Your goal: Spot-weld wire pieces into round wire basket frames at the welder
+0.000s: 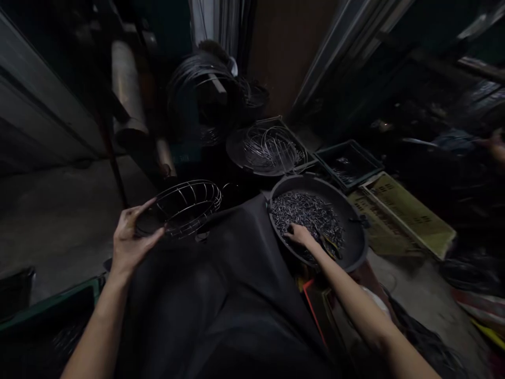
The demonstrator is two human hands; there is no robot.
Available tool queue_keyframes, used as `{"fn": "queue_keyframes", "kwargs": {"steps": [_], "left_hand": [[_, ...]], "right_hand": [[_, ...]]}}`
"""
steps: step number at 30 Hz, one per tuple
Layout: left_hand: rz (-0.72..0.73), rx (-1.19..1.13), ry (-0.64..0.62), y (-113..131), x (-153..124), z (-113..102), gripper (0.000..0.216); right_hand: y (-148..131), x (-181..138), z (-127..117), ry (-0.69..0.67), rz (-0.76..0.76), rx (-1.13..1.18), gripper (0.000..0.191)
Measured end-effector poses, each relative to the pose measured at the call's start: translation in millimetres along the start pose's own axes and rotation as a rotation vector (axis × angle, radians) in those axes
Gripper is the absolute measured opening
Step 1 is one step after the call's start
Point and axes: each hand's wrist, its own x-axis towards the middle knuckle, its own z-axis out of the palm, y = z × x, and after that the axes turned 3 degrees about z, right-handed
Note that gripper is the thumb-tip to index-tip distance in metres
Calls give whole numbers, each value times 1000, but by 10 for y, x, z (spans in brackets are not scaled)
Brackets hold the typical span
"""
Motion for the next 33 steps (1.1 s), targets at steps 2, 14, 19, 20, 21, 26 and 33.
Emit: {"fn": "queue_keyframes", "kwargs": {"steps": [2, 14, 19, 20, 21, 26, 33], "left_hand": [[12, -3, 10, 15, 4, 11, 56], [12, 6, 30, 72, 31, 60, 55], [-43, -8, -25, 103, 21, 88, 57], [-46, -7, -23, 106, 19, 82, 58], [-47, -6, -18, 112, 15, 72, 59], [-35, 0, -77, 171, 12, 18, 60], [38, 82, -224, 232, 54, 59, 66]], "right_hand": [[-20, 18, 94, 3, -12, 21, 30], [179, -350, -274, 437, -84, 211, 43], [-384, -522, -350, 635, -240, 568, 50], [-525, -558, -310, 606, -345, 622, 48], [-662, -588, -266, 555, -456, 662, 48], [-1252, -707, -385, 324, -676, 756, 37], [-2238, -884, -1311, 253, -1132, 701, 20]]}}
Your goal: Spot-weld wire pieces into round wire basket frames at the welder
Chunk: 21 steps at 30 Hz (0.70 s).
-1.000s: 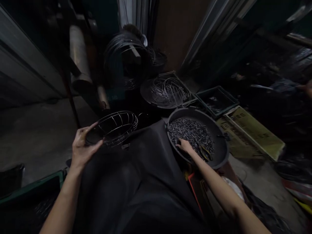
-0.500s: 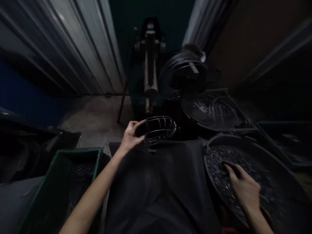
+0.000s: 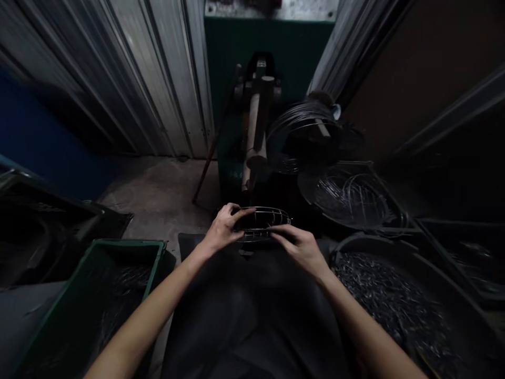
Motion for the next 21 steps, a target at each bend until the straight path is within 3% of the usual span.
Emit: {"fn": "queue_keyframes", "kwargs": {"steps": [4, 7, 11, 17, 21], "left_hand": [[9, -13, 1, 13, -26, -25, 67], [-31, -47, 32, 14, -68, -59, 65], [-96, -117, 73, -6, -108, -71, 66], [-62, -177, 86, -73, -93, -93, 61], [-38, -172, 105, -108, -88, -101, 58]], "right_hand": [[-7, 282, 39, -116, -257, -494, 42], [35, 293, 69, -148, -418, -669, 46], [64, 306, 81, -94, -574, -695, 41], [158, 403, 48, -110, -626, -621, 34], [227, 441, 63, -32, -709, -589, 31]]}}
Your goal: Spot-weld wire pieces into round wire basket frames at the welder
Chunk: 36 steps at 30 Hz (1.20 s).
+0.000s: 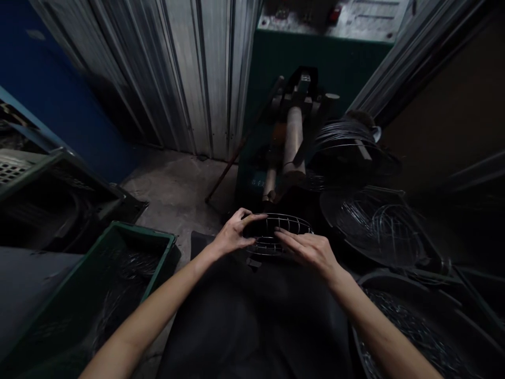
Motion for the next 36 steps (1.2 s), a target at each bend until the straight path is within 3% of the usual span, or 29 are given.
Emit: {"fn": "queue_keyframes", "kwargs": {"steps": [14, 19, 25, 30, 36], "left_hand": [[48, 56, 73, -227, 154, 53, 68], [47, 86, 64, -291, 170, 82, 70], [50, 97, 46, -388, 174, 119, 70], [65, 122, 30, -385, 166, 97, 70], [54, 84, 51, -359, 224, 84, 70]], "right_hand": [[179, 221, 38, 0, -105, -197, 37], [186, 220, 91, 55, -127, -190, 36], [195, 182, 199, 28, -111, -228, 40], [190, 130, 245, 14, -98, -248, 41], [213, 178, 212, 94, -113, -269, 43]]}}
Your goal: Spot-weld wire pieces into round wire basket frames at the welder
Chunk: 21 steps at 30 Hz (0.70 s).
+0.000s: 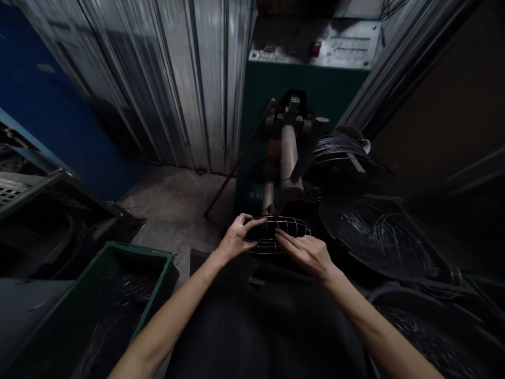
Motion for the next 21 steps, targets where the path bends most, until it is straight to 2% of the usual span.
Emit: {"fn": "queue_keyframes", "kwargs": {"steps": [3, 7, 12, 18, 21], "left_hand": [[3, 14, -13, -50, 86, -5, 68], [10, 27, -15, -101, 137, -14, 68], [17, 37, -15, -97, 137, -41, 68], [24, 9, -20, -57, 127, -90, 70], [12, -52, 38, -50, 152, -103, 69]], "right_hand": [[59, 47, 60, 18, 2, -35, 40], [85, 55, 118, -22, 0, -59, 40], [76, 67, 129, -29, 21, 7, 39], [33, 97, 86, -170, 111, 38, 41], [-59, -7, -34, -49, 233, 68, 37]]}}
